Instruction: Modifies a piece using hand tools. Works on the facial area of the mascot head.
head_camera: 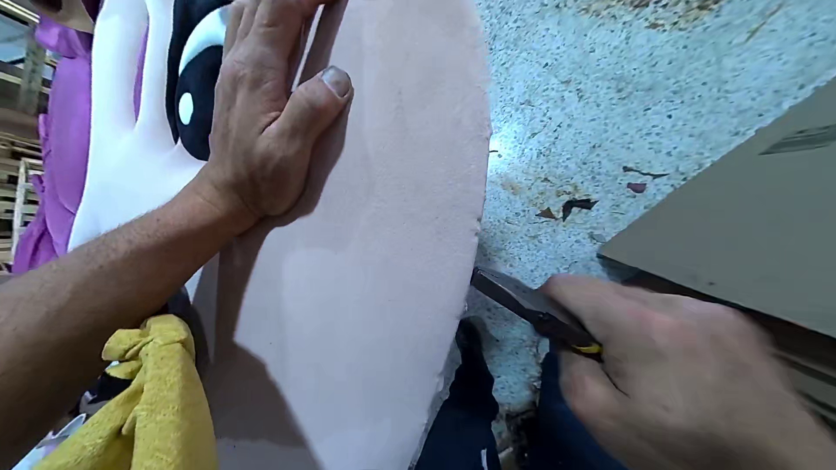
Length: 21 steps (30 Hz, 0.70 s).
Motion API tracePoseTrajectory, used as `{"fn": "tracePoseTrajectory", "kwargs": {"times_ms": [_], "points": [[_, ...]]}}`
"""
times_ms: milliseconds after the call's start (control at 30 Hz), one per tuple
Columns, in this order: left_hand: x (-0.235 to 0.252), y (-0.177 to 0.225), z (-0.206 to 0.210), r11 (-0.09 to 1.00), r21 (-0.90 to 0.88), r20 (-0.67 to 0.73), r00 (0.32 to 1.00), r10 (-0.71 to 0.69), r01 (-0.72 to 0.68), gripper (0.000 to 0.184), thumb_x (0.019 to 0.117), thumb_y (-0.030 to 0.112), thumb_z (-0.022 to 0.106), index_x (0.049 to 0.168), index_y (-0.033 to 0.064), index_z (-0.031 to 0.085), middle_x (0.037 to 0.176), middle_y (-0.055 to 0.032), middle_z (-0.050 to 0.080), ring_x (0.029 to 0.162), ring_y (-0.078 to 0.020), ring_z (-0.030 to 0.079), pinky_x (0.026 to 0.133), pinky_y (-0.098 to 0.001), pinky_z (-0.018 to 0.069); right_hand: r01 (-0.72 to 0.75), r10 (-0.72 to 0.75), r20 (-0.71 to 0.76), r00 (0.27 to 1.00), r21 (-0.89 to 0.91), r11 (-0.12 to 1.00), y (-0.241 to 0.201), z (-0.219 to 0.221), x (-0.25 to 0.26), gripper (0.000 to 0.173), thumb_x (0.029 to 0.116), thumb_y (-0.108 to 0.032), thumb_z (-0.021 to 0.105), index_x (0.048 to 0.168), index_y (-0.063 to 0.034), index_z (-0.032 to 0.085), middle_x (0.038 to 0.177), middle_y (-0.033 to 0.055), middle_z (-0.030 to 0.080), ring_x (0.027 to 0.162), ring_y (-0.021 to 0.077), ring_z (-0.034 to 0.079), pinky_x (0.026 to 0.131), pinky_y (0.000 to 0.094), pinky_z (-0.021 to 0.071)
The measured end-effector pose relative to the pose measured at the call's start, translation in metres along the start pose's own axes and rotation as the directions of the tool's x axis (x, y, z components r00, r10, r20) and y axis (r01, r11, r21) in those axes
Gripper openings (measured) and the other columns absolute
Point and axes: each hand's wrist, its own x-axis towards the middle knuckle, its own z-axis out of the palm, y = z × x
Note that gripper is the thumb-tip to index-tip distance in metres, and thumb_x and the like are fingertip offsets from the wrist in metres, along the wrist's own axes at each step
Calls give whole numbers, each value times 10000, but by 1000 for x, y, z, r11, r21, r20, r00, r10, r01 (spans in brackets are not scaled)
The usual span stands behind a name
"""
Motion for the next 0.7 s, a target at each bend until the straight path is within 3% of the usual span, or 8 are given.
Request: {"fn": "tracePoseTrajectory", "kwargs": {"times_ms": [33,100,167,233,300,500,633,700], "points": [[-1,0,0,1000,-5,5,1000,-6,6,549,983,417,427,1368,55,580,1387,-101,576,1361,-170,480,1166,-379,373,-56,24,110,994,295,954,3,17,0,72,778,-218,543,744,-239,603,610,-105,528,507,68,513,412,308,363],[-2,1,-1,999,-29,25,999,-32,33,554,977,392,430,1384,34,547,1404,-116,557,1357,-180,484,1162,-390,387,-258,-165,348,923,878,404,-2,53,0,149,837,-95,536,809,-208,629,678,-123,579,558,-17,532,475,196,434],[-1,7,-1,995,-74,41,997,-68,71,553,967,333,439,1419,19,498,1427,-112,528,1346,-161,488,1152,-363,396,-447,-469,298,831,860,-247,-19,90,-2,163,886,-118,552,846,-251,638,703,-141,617,604,-35,582,543,173,491],[-3,10,-2,989,-129,70,995,-66,74,548,973,253,422,1462,5,418,1472,-91,475,1356,-130,487,1145,-317,429,-505,-615,118,780,698,-507,-32,116,1,177,918,-118,562,903,-242,686,740,-128,662,631,-31,625,571,165,523],[-6,-18,-9,985,-166,89,994,61,-46,570,989,226,416,1504,-16,375,1583,-155,383,1469,-234,379,1202,-404,357,-377,-524,113,844,821,-429,-24,121,9,240,849,-20,513,950,-171,672,802,-80,705,656,-7,648,575,186,538],[-22,-83,-41,964,-34,104,959,265,-262,478,1052,244,415,1442,-20,496,1623,-242,324,1528,-435,247,1271,-579,211,-486,10,520,854,791,372,16,119,3,369,824,-19,543,1175,-113,603,1011,5,713,830,176,717,659,417,599],[-21,-62,-39,973,29,111,968,223,-228,392,1048,229,449,1371,40,565,1633,-203,330,1534,-419,244,1260,-568,232,-392,-106,438,892,870,298,-1,98,-9,433,869,67,550,1293,9,620,1152,158,718,1004,321,715,833,552,577],[-21,-55,-37,987,-34,115,980,162,-159,502,1044,256,425,1495,38,437,1643,-200,305,1532,-405,245,1253,-534,240,-323,-182,371,911,914,245,-12,81,-12,415,887,51,518,1287,27,629,1148,174,729,1017,339,724,831,565,580]]}}
